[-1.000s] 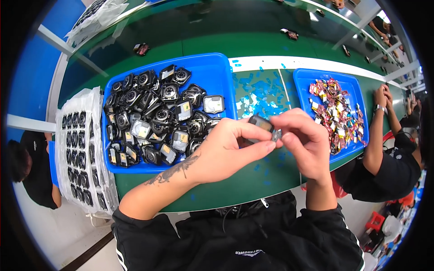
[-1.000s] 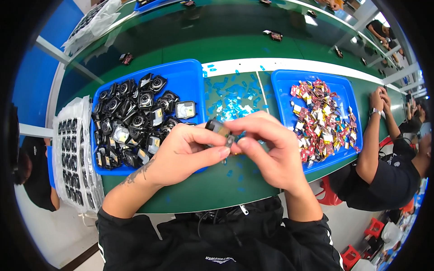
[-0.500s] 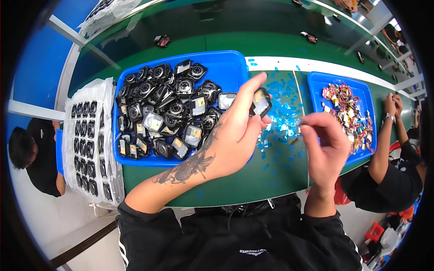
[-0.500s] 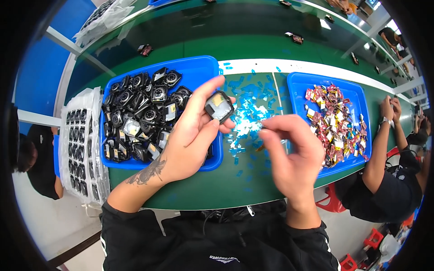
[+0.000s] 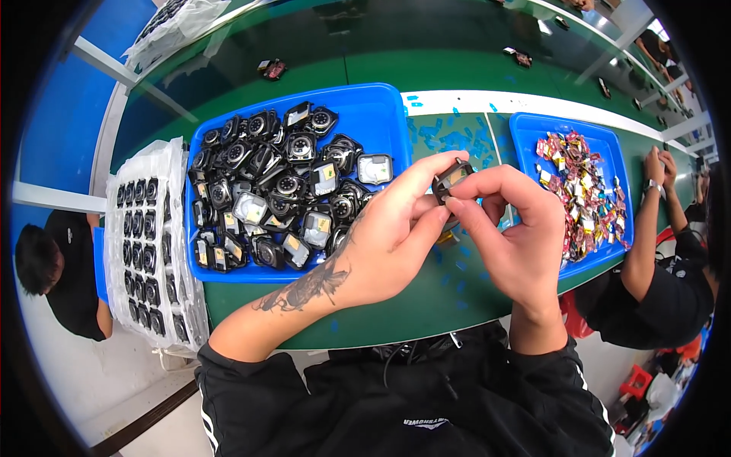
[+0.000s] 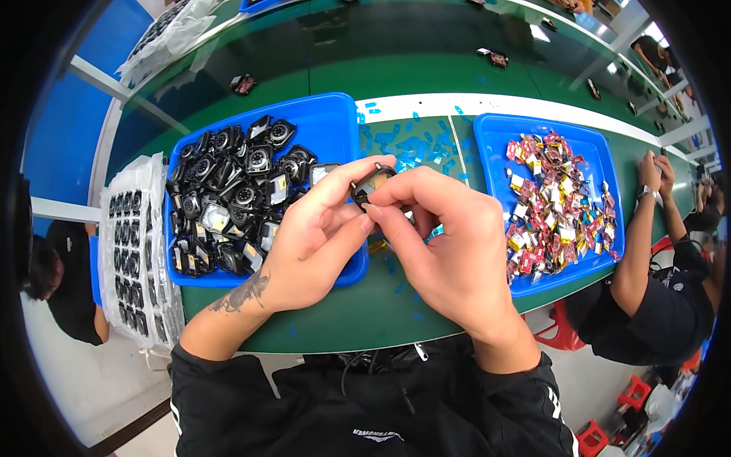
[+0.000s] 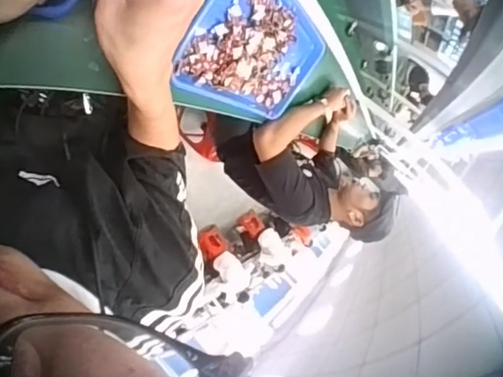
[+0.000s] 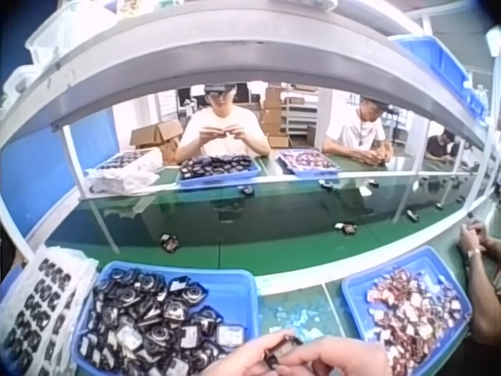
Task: Assembling the internal components, batteries, and casings of smartwatches at an industrial production line.
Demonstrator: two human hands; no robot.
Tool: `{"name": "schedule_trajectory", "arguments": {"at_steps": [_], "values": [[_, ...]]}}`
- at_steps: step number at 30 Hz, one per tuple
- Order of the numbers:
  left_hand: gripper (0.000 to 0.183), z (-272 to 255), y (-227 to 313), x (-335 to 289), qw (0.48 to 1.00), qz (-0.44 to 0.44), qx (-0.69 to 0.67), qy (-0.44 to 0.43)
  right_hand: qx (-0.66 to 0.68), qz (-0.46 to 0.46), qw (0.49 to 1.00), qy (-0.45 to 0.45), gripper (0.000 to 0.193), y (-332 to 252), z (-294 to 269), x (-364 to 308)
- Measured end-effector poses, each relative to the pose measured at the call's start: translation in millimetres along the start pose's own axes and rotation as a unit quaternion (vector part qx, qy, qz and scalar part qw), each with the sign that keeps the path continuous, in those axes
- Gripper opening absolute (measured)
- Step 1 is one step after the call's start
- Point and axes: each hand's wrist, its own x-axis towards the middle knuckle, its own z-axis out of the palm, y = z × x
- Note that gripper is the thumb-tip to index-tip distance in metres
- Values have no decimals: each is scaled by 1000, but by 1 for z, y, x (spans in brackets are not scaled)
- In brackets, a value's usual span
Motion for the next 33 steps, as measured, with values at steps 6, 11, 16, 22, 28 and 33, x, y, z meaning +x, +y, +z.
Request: {"name": "schedule_trajectory", "arguments": {"at_steps": [6, 11, 16, 22, 28, 33], "values": [[50, 1, 2, -1, 1000, 14, 19, -17, -20, 20, 1000, -14, 7, -2, -3, 2], [52, 7, 1, -3, 996, 43, 78, 11, -18, 46, 998, -38, 6, -3, -7, 2], [52, 8, -3, -5, 995, 45, 85, -3, -9, -8, 1000, -11, 6, 2, -4, 2], [51, 9, -7, -4, 993, 68, 92, -2, -10, 20, 1000, -15, 10, 0, -5, 2], [49, 9, -9, -2, 990, 111, 91, -11, -45, -44, 997, 41, 27, -5, -9, 3], [48, 2, -12, -1, 984, 139, 109, -24, -7, -68, 997, 42, 41, 14, 0, 4]]}}
